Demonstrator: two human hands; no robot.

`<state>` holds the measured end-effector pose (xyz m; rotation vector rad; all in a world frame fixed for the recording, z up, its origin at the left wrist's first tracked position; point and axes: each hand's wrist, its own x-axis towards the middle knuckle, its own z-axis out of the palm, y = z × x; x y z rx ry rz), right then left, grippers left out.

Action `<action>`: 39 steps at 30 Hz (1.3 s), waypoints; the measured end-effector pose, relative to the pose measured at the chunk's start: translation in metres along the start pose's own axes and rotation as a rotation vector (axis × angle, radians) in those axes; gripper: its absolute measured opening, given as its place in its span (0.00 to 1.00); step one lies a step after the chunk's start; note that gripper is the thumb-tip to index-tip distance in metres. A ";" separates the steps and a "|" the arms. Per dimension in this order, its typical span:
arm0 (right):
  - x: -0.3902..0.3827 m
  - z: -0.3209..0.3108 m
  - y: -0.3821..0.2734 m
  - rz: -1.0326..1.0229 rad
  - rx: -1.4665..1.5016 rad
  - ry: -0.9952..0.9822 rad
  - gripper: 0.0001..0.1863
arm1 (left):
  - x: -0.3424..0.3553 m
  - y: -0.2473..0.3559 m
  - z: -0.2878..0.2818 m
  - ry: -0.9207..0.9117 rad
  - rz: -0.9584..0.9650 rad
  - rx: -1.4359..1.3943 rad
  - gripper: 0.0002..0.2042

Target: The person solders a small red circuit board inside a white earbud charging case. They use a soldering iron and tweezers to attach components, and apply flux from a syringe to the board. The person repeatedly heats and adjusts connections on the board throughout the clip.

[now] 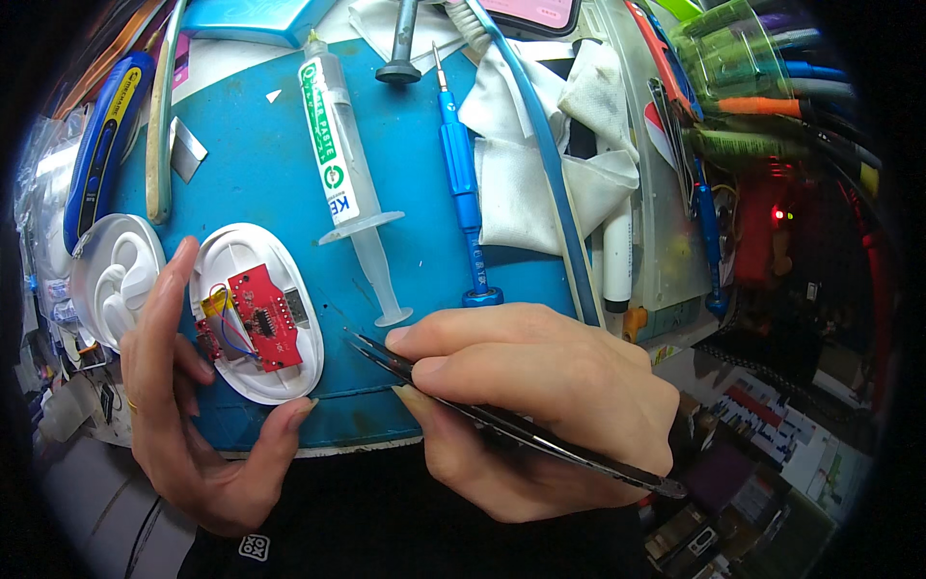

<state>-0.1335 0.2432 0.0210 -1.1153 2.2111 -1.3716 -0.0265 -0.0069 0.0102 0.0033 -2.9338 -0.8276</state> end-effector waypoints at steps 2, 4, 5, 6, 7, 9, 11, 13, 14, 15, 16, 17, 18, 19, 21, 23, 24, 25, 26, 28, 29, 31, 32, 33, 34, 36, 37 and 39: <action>0.000 0.000 0.000 0.003 0.008 0.004 0.22 | 0.000 0.000 0.000 0.005 0.004 -0.001 0.47; 0.000 0.000 0.000 -0.001 0.005 -0.003 0.22 | 0.000 -0.001 0.001 0.017 0.014 0.001 0.47; 0.000 0.000 0.000 0.005 0.015 0.003 0.22 | 0.000 0.000 0.002 0.023 0.018 0.003 0.47; 0.001 0.000 0.000 0.002 0.010 -0.005 0.22 | 0.000 -0.001 0.002 0.028 0.022 0.001 0.47; 0.001 0.000 0.000 0.006 0.013 -0.005 0.22 | 0.000 -0.001 0.003 0.033 0.026 -0.001 0.47; 0.001 0.000 0.000 0.009 0.014 -0.011 0.22 | 0.000 -0.001 0.003 0.040 0.034 -0.007 0.47; 0.001 -0.001 0.000 0.006 0.019 -0.012 0.23 | 0.000 -0.002 0.004 0.044 0.044 -0.004 0.47; 0.001 -0.002 0.000 -0.002 0.007 -0.027 0.23 | 0.000 -0.002 0.004 0.046 0.049 0.004 0.47; 0.001 -0.002 0.001 -0.003 0.005 -0.027 0.23 | 0.000 -0.002 0.004 0.047 0.047 0.007 0.47; 0.001 -0.003 0.001 -0.007 0.002 -0.034 0.23 | 0.000 -0.002 0.004 0.044 0.044 0.008 0.47; 0.001 -0.003 0.001 -0.006 -0.001 -0.038 0.23 | 0.000 -0.001 0.004 0.041 0.040 0.009 0.47; 0.000 -0.002 0.001 -0.004 0.001 -0.028 0.23 | 0.000 -0.001 0.003 0.035 0.035 0.007 0.47; 0.000 -0.002 0.001 -0.005 0.005 -0.021 0.23 | 0.000 -0.001 0.003 0.033 0.031 0.007 0.47; -0.001 -0.001 0.001 -0.003 0.014 0.000 0.23 | 0.000 -0.001 0.002 0.031 0.028 0.006 0.47; -0.002 0.000 0.001 -0.007 0.023 0.017 0.23 | 0.000 -0.001 0.003 0.033 0.028 0.008 0.47; -0.002 0.000 0.002 -0.012 0.026 0.019 0.23 | 0.000 -0.001 0.003 0.033 0.032 0.011 0.47; -0.002 0.000 0.003 -0.019 0.023 0.005 0.23 | 0.000 -0.001 0.002 0.032 0.034 0.010 0.47; -0.002 -0.001 0.003 -0.020 0.023 0.000 0.23 | 0.000 -0.001 0.002 0.031 0.037 0.009 0.47; -0.001 -0.001 0.003 -0.019 0.027 -0.001 0.23 | 0.000 -0.002 0.002 0.028 0.039 0.005 0.47; -0.001 -0.002 0.003 -0.016 0.027 -0.017 0.22 | 0.001 -0.002 0.002 0.030 0.039 0.000 0.47; -0.001 -0.002 0.003 -0.010 0.031 -0.013 0.22 | 0.000 -0.002 0.003 0.036 0.036 0.000 0.47; 0.000 -0.001 0.002 -0.007 0.033 -0.008 0.22 | 0.000 -0.002 0.003 0.041 0.029 -0.004 0.47; 0.000 -0.001 0.002 -0.001 0.035 0.002 0.22 | 0.000 -0.001 0.003 0.040 0.024 -0.006 0.47; 0.000 0.000 0.001 -0.002 0.034 0.002 0.22 | 0.000 -0.001 0.003 0.038 0.025 -0.008 0.47; 0.000 0.000 0.001 -0.002 0.034 0.004 0.22 | 0.000 -0.002 0.003 0.036 0.026 -0.009 0.47; 0.000 -0.001 0.001 -0.002 0.032 0.002 0.22 | 0.001 -0.002 0.002 0.030 0.035 -0.007 0.47; 0.000 -0.001 0.001 -0.002 0.030 -0.001 0.22 | 0.001 -0.002 0.001 0.027 0.038 -0.005 0.47; 0.000 -0.001 0.001 0.000 0.029 -0.002 0.21 | 0.000 -0.002 0.002 0.032 0.039 0.000 0.47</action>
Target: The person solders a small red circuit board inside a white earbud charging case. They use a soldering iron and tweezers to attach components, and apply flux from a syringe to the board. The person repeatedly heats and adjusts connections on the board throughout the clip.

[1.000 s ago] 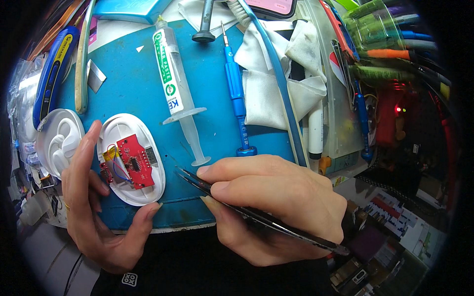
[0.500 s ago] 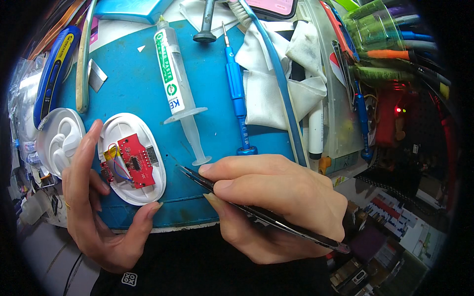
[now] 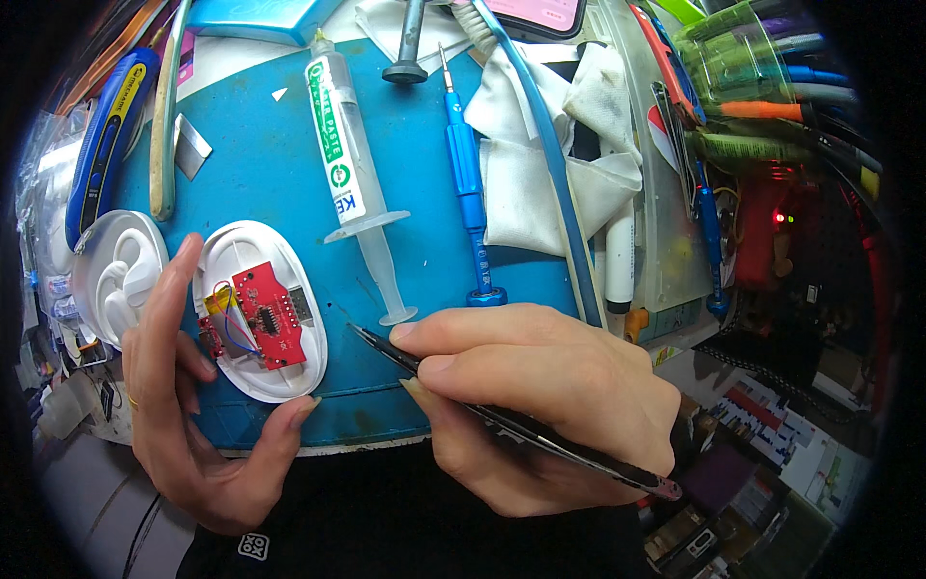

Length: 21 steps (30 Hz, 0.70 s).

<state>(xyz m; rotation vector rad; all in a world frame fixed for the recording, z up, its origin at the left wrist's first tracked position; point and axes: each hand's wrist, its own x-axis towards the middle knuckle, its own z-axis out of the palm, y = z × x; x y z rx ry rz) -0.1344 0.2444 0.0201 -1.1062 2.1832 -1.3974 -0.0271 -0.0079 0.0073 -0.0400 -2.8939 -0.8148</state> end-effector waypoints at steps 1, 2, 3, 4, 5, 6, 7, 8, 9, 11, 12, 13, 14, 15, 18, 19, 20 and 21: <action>0.000 0.000 0.000 0.003 0.001 0.003 0.21 | 0.000 0.000 0.000 0.005 0.002 0.002 0.47; -0.001 0.000 0.000 0.003 0.003 0.009 0.21 | 0.000 0.000 0.002 0.016 0.005 0.002 0.47; -0.001 0.001 0.000 0.005 0.012 0.010 0.21 | 0.000 -0.001 0.003 0.027 0.010 0.002 0.47; -0.001 0.001 0.000 0.004 0.023 0.015 0.21 | -0.001 -0.001 0.003 0.032 0.008 -0.006 0.47; -0.002 0.001 0.000 0.009 0.032 0.021 0.20 | -0.001 -0.001 0.003 0.037 0.007 -0.014 0.47; -0.002 0.002 0.000 0.013 0.041 0.028 0.20 | -0.001 -0.001 0.003 0.043 0.006 -0.021 0.47; -0.003 0.002 0.000 0.021 0.050 0.035 0.19 | -0.001 -0.001 0.003 0.045 -0.006 -0.031 0.48; -0.004 0.002 0.000 0.033 0.064 0.044 0.18 | -0.002 -0.001 0.003 0.049 -0.018 -0.039 0.48; -0.004 0.002 0.000 0.033 0.062 0.050 0.18 | -0.002 0.000 0.003 0.054 -0.032 -0.047 0.49; -0.005 0.002 0.000 0.046 0.084 0.069 0.17 | -0.003 0.001 0.003 0.052 -0.050 -0.091 0.51; -0.006 0.001 0.002 0.043 0.081 0.071 0.17 | -0.003 0.001 0.003 0.051 -0.059 -0.114 0.52; -0.006 0.001 0.002 0.039 0.082 0.067 0.17 | -0.003 0.001 0.003 0.057 -0.051 -0.127 0.52; -0.007 0.001 0.004 0.025 0.114 0.079 0.19 | -0.002 0.000 0.004 0.063 -0.043 -0.140 0.53; -0.007 0.000 0.005 0.013 0.121 0.089 0.20 | -0.002 0.000 0.004 0.055 -0.040 -0.135 0.53; -0.009 -0.001 0.007 0.012 0.158 0.092 0.21 | -0.002 0.000 0.001 0.043 -0.048 -0.148 0.53; -0.010 -0.001 0.007 0.002 0.155 0.095 0.22 | -0.002 0.001 0.000 0.035 -0.057 -0.151 0.53; -0.010 -0.002 0.008 0.006 0.166 0.090 0.22 | -0.002 0.001 -0.001 0.032 -0.052 -0.144 0.53; -0.011 -0.002 0.008 0.002 0.177 0.090 0.22 | -0.002 0.002 -0.001 0.029 -0.046 -0.137 0.53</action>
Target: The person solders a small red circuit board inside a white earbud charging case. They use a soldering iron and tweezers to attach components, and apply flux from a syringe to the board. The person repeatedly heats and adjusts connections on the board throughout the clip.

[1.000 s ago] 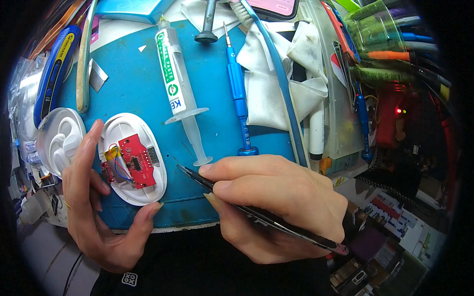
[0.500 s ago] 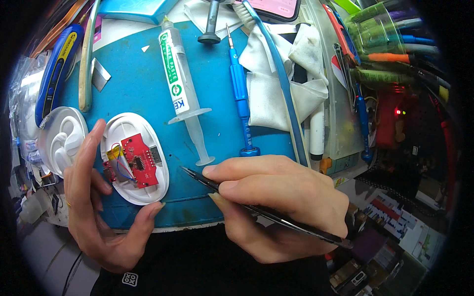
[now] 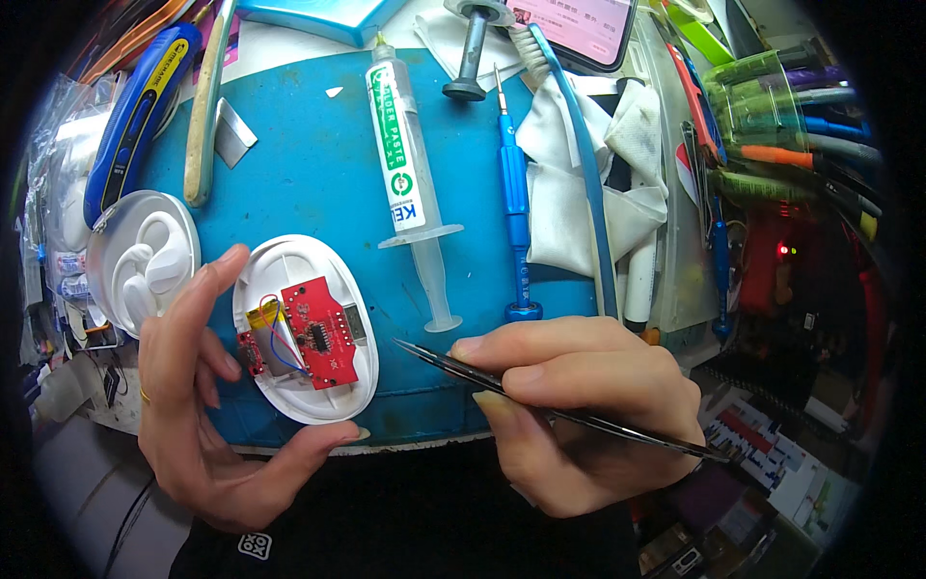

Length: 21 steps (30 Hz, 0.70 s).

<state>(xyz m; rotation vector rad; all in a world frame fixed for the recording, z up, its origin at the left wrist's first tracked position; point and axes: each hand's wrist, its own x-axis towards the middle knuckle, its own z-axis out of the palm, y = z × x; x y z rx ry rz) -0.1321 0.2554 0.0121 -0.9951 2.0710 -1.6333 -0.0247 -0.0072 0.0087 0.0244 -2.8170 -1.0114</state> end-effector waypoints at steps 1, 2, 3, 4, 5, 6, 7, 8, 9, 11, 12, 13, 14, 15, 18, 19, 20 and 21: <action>-0.001 -0.001 0.000 0.000 0.003 -0.002 0.22 | 0.000 0.000 0.000 -0.003 0.006 0.007 0.53; -0.001 -0.001 0.000 0.000 0.007 -0.005 0.22 | 0.000 0.000 0.000 -0.001 0.016 0.006 0.53; -0.001 -0.002 0.000 0.003 0.002 -0.010 0.22 | 0.001 0.000 0.001 0.001 0.025 0.005 0.53; -0.001 -0.002 0.000 0.003 0.006 -0.008 0.23 | 0.001 -0.001 0.001 0.003 0.035 0.003 0.53; -0.001 -0.002 0.000 0.003 0.011 -0.009 0.23 | 0.001 -0.001 0.001 -0.003 0.034 0.003 0.53; -0.001 -0.001 0.000 0.001 0.024 -0.002 0.23 | 0.001 -0.002 0.001 -0.010 0.034 0.003 0.53; 0.000 0.000 -0.001 -0.001 0.026 0.001 0.23 | 0.001 -0.002 0.000 -0.016 0.034 0.003 0.53; 0.001 0.000 -0.002 -0.003 0.028 0.005 0.23 | 0.001 -0.002 0.001 -0.017 0.025 0.007 0.53; 0.002 0.001 -0.005 -0.005 0.019 0.006 0.24 | 0.001 0.000 0.000 -0.018 0.016 0.011 0.53; 0.005 0.002 -0.011 0.025 -0.045 -0.032 0.19 | 0.001 -0.001 0.001 -0.015 0.029 0.015 0.53; 0.007 0.003 -0.014 -0.005 -0.036 -0.031 0.19 | 0.002 -0.002 0.001 -0.012 0.050 0.015 0.53; 0.010 0.003 -0.018 0.022 0.016 -0.048 0.19 | 0.002 -0.003 0.001 -0.008 0.072 0.015 0.53; 0.012 0.005 -0.020 0.017 -0.084 -0.073 0.18 | 0.003 -0.003 0.001 -0.010 0.074 0.021 0.53; 0.015 0.005 -0.021 0.012 -0.106 -0.086 0.18 | 0.003 -0.003 0.000 -0.011 0.077 0.026 0.52; 0.023 0.008 -0.022 0.004 -0.120 -0.125 0.17 | 0.004 -0.002 -0.001 -0.027 0.062 0.042 0.51; 0.025 0.009 -0.022 0.006 -0.123 -0.140 0.17 | 0.004 -0.001 -0.001 -0.033 0.053 0.048 0.50; 0.028 0.009 -0.022 0.009 -0.127 -0.150 0.17 | 0.004 0.000 0.000 -0.031 0.048 0.048 0.50; 0.030 0.010 -0.022 0.012 -0.129 -0.164 0.17 | 0.004 0.000 0.000 -0.029 0.042 0.049 0.50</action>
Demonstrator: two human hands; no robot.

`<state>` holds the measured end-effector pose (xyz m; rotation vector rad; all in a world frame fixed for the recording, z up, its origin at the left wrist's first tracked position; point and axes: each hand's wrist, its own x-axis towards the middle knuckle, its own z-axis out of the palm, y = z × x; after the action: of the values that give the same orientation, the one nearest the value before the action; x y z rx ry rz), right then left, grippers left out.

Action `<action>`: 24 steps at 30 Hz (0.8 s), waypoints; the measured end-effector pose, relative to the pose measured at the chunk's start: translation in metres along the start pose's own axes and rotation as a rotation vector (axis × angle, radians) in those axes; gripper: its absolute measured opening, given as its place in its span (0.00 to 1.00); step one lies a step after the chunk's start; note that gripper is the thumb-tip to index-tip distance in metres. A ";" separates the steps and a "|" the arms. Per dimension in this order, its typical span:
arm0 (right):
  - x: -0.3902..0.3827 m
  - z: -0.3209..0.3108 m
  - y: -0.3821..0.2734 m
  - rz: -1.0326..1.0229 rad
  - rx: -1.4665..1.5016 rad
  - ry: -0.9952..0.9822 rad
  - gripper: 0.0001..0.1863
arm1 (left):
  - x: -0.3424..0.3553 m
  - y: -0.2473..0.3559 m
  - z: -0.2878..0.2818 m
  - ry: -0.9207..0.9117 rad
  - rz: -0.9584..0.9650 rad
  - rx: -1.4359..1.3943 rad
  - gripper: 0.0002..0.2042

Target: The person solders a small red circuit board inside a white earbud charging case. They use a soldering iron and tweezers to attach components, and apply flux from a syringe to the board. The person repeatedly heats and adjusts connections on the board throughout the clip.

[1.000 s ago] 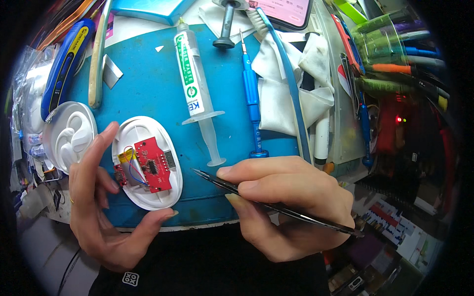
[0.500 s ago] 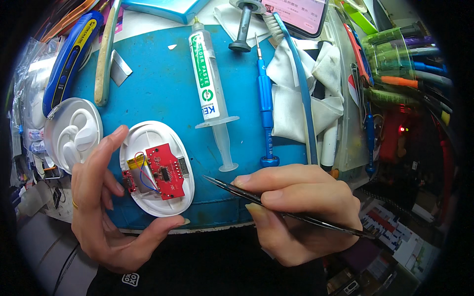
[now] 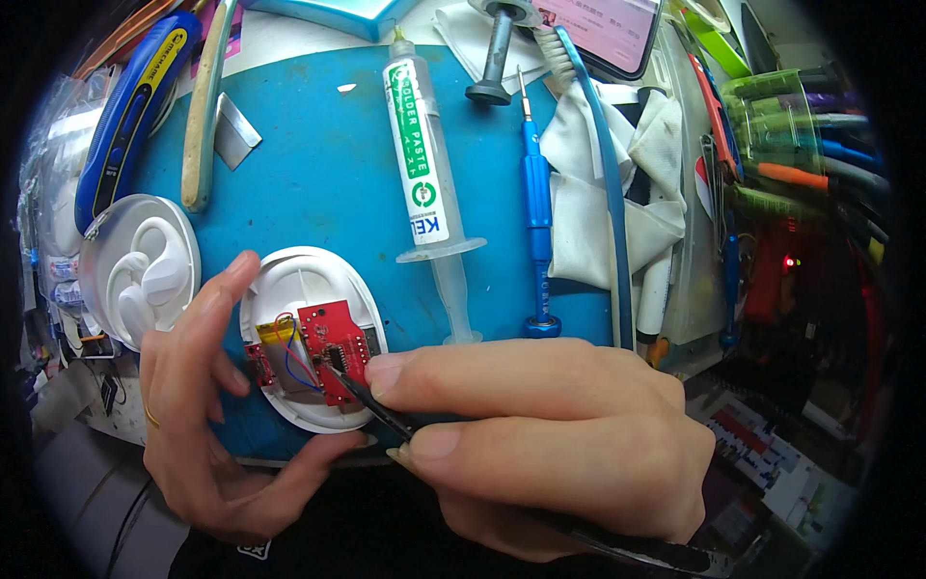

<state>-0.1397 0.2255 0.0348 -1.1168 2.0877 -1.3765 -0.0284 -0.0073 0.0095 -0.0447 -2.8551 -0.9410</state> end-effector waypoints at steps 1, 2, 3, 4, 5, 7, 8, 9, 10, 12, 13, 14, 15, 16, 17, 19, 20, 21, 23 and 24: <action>0.002 0.000 0.000 0.000 -0.004 -0.012 0.16 | 0.000 0.001 0.000 0.001 -0.005 0.001 0.50; 0.004 0.000 0.000 -0.004 0.020 -0.026 0.16 | 0.000 0.002 0.001 0.001 -0.014 0.003 0.50; 0.006 -0.001 -0.001 0.003 -0.010 -0.034 0.16 | 0.000 0.003 0.001 0.002 -0.021 0.006 0.50; 0.008 -0.002 -0.002 0.006 -0.009 -0.051 0.16 | 0.000 0.003 0.001 0.002 -0.028 0.008 0.50; 0.009 -0.003 -0.002 0.009 -0.025 -0.078 0.15 | 0.000 0.002 0.003 0.016 -0.014 -0.002 0.50; 0.011 -0.005 -0.004 0.008 -0.043 -0.108 0.15 | 0.001 0.000 0.005 0.043 0.015 -0.023 0.50; 0.012 -0.006 -0.004 0.010 -0.040 -0.127 0.15 | 0.001 0.000 0.005 0.041 0.009 -0.021 0.50; 0.013 -0.007 -0.005 0.014 -0.053 -0.141 0.15 | 0.000 0.000 0.005 0.038 0.004 -0.019 0.50; 0.014 -0.007 -0.005 0.019 -0.053 -0.159 0.14 | 0.000 0.001 0.004 0.035 -0.002 -0.018 0.50; 0.015 -0.009 -0.006 0.031 -0.056 -0.189 0.14 | 0.000 0.001 0.003 0.027 -0.008 -0.012 0.50; 0.016 -0.010 -0.007 0.040 -0.057 -0.201 0.14 | 0.000 0.001 0.003 0.023 -0.012 -0.009 0.50; 0.017 -0.011 -0.008 0.050 -0.037 -0.219 0.14 | 0.000 0.002 0.003 0.026 -0.010 -0.005 0.50; 0.018 -0.012 -0.009 0.053 -0.057 -0.217 0.14 | 0.000 0.002 0.004 0.029 -0.009 -0.002 0.50; 0.019 -0.012 -0.010 0.059 -0.056 -0.223 0.15 | 0.000 0.002 0.004 0.032 -0.008 0.002 0.50; 0.020 -0.013 -0.011 0.076 -0.030 -0.237 0.15 | 0.000 0.002 0.004 0.034 -0.010 -0.001 0.50; 0.022 -0.014 -0.014 0.099 -0.056 -0.255 0.15 | 0.000 0.002 0.004 0.037 -0.013 -0.007 0.50; 0.022 -0.011 -0.013 0.085 0.000 -0.209 0.15 | 0.000 0.002 0.004 0.032 -0.018 -0.003 0.50; 0.022 -0.011 -0.014 0.091 -0.028 -0.205 0.15 | 0.000 0.003 0.004 0.027 -0.022 0.000 0.49; 0.022 -0.005 -0.011 0.064 0.002 -0.143 0.15 | -0.001 0.003 0.003 0.027 -0.020 -0.001 0.49; 0.021 -0.003 -0.010 0.064 0.003 -0.146 0.15 | 0.000 0.001 0.004 0.032 -0.013 -0.007 0.49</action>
<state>-0.1506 0.2089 0.0471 -1.1052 1.9995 -1.2303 -0.0285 -0.0037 0.0070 -0.0120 -2.8260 -0.9459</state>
